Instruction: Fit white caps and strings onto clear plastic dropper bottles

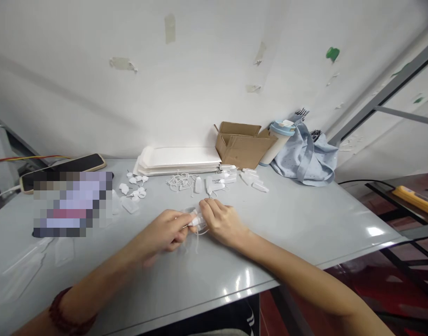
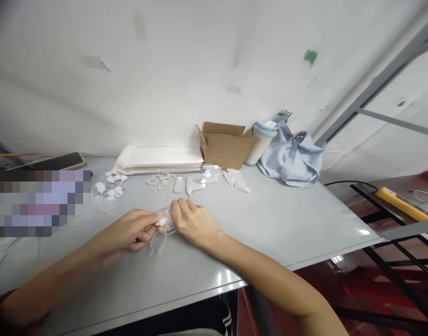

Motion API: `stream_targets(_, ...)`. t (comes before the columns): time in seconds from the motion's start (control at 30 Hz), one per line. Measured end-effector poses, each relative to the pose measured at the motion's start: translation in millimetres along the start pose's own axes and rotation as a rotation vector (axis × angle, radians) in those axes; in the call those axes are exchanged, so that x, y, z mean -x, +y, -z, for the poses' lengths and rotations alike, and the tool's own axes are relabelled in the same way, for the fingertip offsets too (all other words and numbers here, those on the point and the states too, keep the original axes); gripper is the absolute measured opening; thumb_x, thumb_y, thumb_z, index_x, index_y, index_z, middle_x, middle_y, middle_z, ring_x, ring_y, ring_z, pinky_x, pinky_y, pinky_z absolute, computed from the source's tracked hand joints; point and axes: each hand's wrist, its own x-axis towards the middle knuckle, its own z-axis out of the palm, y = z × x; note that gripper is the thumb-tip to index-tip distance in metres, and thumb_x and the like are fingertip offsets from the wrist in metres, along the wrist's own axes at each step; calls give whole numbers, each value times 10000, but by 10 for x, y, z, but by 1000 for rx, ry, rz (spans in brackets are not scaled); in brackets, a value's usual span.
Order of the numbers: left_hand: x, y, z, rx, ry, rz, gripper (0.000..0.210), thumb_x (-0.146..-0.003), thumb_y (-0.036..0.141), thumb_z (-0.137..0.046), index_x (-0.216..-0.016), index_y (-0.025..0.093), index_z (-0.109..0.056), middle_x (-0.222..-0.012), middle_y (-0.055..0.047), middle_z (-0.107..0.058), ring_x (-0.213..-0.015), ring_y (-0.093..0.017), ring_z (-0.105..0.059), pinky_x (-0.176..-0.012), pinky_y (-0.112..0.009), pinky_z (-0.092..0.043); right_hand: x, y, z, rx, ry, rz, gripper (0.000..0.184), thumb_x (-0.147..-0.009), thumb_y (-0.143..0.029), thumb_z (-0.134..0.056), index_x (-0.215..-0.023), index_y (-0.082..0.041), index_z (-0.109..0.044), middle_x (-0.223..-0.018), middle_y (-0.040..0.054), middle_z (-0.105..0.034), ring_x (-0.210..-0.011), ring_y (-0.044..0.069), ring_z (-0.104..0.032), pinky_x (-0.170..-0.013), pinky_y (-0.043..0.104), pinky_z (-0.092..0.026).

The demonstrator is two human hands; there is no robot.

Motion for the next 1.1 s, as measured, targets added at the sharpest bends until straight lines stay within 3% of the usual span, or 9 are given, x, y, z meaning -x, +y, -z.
stream_targets(0.07,6,-20,-6,-45,63,-50,442,-852,575,-386,-713,185,-541,-509,80,-255,-432,-98,-209,-450,-238,-192,-2,22,6,13,9,-1,209,-959,-98,-346,-1067,-108,-525,-905,115,-619,-774,196,-571,-471,258,-407)
stream_targets(0.2,-6,-153,-43,-498,333,-364,291,-852,482,-462,-839,201,-539,-524,51,-388,-451,-129,-333,-509,-255,-204,-16,47,31,17,-63,-6,195,-951,-93,-364,-1039,-110,-538,-905,114,-625,-778,199,-578,-462,260,-394)
stream_targets(0.3,-29,-200,-62,-632,357,-428,220,-836,433,-486,-823,216,-517,-499,61,-347,-427,-128,-280,-508,-269,-150,-23,41,40,-5,-99,-5,178,-952,-98,-370,-1008,-116,-538,-904,113,-621,-768,199,-578,-455,261,-390)
stream_targets(0.4,-37,-139,-65,-358,196,-326,307,-847,472,-460,-681,214,-451,-511,62,-328,-443,-114,-292,-491,-250,-188,-19,37,33,-33,-84,7,149,-947,-97,-391,-990,-117,-532,-888,105,-611,-754,194,-577,-452,252,-386)
stream_targets(0.5,-41,-48,-48,114,-17,-36,404,-818,561,-462,-639,199,-467,-473,97,-245,-403,-75,-169,-438,-234,-143,-12,47,35,-33,-49,17,165,-950,-93,-383,-1021,-109,-531,-879,103,-608,-756,191,-572,-452,248,-388)
stream_targets(0.63,-77,-29,-7,537,-210,179,358,-803,477,-502,-610,175,-491,-408,135,-171,-352,-32,-53,-412,-227,-94,-20,33,58,-11,-56,1,230,-957,-81,-334,-1066,-106,-536,-915,118,-618,-786,197,-567,-461,256,-394)
stream_targets(0.83,-96,-99,47,611,-218,234,395,-810,394,-484,-489,166,-451,-387,120,-159,-320,-16,-64,-393,-211,-89,-47,77,30,-96,-148,-54,181,-936,-102,-393,-1047,-119,-535,-947,122,-621,-823,212,-578,-507,265,-419)
stream_targets(0.97,-59,-56,119,668,-220,184,397,-782,376,-487,-451,160,-452,-376,114,-140,-315,-12,-57,-382,-198,-108,-33,266,14,-103,-157,-191,229,-850,-25,-458,-1045,-125,-526,-988,125,-626,-859,214,-590,-564,270,-427)
stream_targets(1.1,-30,36,200,880,-142,92,241,-707,317,-477,-576,140,-574,-518,34,-424,-337,-29,-213,-351,-194,-121,-33,304,13,-128,-140,-233,213,-805,-67,-537,-1007,-135,-528,-978,106,-639,-830,207,-599,-555,269,-383)
